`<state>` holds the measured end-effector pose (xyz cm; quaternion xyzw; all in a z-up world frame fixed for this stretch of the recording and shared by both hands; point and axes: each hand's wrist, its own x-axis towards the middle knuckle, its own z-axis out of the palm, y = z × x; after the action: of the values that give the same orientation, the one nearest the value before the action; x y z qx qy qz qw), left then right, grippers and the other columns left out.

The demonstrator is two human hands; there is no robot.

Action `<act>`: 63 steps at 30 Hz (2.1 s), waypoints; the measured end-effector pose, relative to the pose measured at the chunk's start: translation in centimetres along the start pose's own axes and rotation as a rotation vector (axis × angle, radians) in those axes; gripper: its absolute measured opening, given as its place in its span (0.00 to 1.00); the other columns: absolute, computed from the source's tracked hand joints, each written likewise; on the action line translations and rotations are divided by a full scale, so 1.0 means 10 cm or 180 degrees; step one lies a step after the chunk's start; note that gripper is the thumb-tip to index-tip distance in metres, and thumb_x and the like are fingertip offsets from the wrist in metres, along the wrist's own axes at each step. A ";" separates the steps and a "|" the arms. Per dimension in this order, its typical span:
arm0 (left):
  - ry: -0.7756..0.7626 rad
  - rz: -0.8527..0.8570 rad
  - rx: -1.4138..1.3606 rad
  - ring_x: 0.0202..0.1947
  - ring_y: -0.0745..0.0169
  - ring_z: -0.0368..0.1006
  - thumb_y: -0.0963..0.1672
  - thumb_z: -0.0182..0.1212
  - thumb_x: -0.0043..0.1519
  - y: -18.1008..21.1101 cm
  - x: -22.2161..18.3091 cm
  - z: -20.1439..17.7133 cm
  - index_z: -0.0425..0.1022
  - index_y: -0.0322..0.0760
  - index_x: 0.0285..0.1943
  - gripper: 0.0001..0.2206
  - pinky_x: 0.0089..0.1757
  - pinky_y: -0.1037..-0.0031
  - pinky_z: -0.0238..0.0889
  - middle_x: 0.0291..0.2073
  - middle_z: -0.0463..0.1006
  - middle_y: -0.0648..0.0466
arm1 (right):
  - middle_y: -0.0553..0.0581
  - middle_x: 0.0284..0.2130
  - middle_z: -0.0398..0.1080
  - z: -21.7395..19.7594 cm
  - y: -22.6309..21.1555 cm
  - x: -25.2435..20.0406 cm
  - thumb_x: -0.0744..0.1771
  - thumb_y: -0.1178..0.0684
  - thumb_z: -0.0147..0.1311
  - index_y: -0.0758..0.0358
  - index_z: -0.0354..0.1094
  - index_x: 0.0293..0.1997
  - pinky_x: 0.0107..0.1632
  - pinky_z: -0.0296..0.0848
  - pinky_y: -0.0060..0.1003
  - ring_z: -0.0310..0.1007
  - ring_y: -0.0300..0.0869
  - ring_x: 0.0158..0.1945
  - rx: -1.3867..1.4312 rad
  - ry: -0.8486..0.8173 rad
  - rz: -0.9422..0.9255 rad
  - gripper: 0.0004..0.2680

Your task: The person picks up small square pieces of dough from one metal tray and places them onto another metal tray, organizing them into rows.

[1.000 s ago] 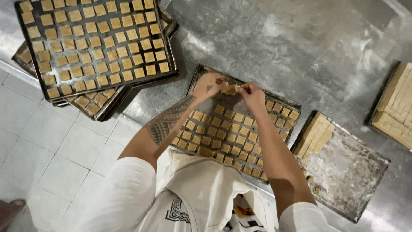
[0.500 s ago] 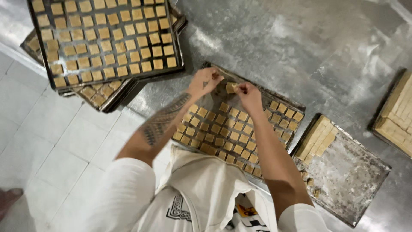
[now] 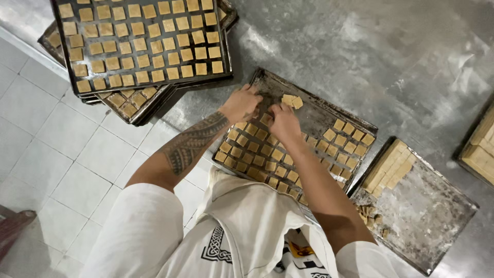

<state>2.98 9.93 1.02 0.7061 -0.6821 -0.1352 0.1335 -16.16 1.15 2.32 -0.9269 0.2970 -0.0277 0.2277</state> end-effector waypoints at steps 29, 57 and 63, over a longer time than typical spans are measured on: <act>0.0571 -0.0276 -0.0095 0.54 0.43 0.69 0.44 0.63 0.59 0.67 0.68 0.27 0.73 0.34 0.52 0.14 0.49 0.53 0.66 0.50 0.73 0.44 | 0.61 0.52 0.67 -0.50 0.94 0.16 0.65 0.59 0.58 0.62 0.71 0.51 0.60 0.67 0.49 0.65 0.58 0.58 0.0029 0.0278 -0.0004 0.10; 0.0301 0.0403 -0.0042 0.60 0.40 0.63 0.44 0.65 0.58 1.37 0.74 0.52 0.77 0.36 0.53 0.15 0.58 0.48 0.57 0.52 0.71 0.43 | 0.64 0.51 0.68 -0.73 1.52 -0.79 0.66 0.53 0.61 0.58 0.75 0.52 0.57 0.70 0.50 0.66 0.58 0.58 0.0070 0.0660 0.0621 0.10; 0.0250 0.0447 0.0341 0.61 0.39 0.60 0.42 0.63 0.58 1.36 0.80 0.72 0.76 0.33 0.56 0.16 0.60 0.50 0.54 0.53 0.70 0.42 | 0.60 0.52 0.70 -0.52 1.43 -0.94 0.66 0.54 0.60 0.59 0.74 0.58 0.59 0.70 0.49 0.67 0.56 0.59 -0.0423 0.0593 0.0344 0.13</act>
<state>-12.08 1.41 -0.61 0.6675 -0.7304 -0.0611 0.1313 -32.56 -5.94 1.54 -0.9160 0.3675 -0.0817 0.1383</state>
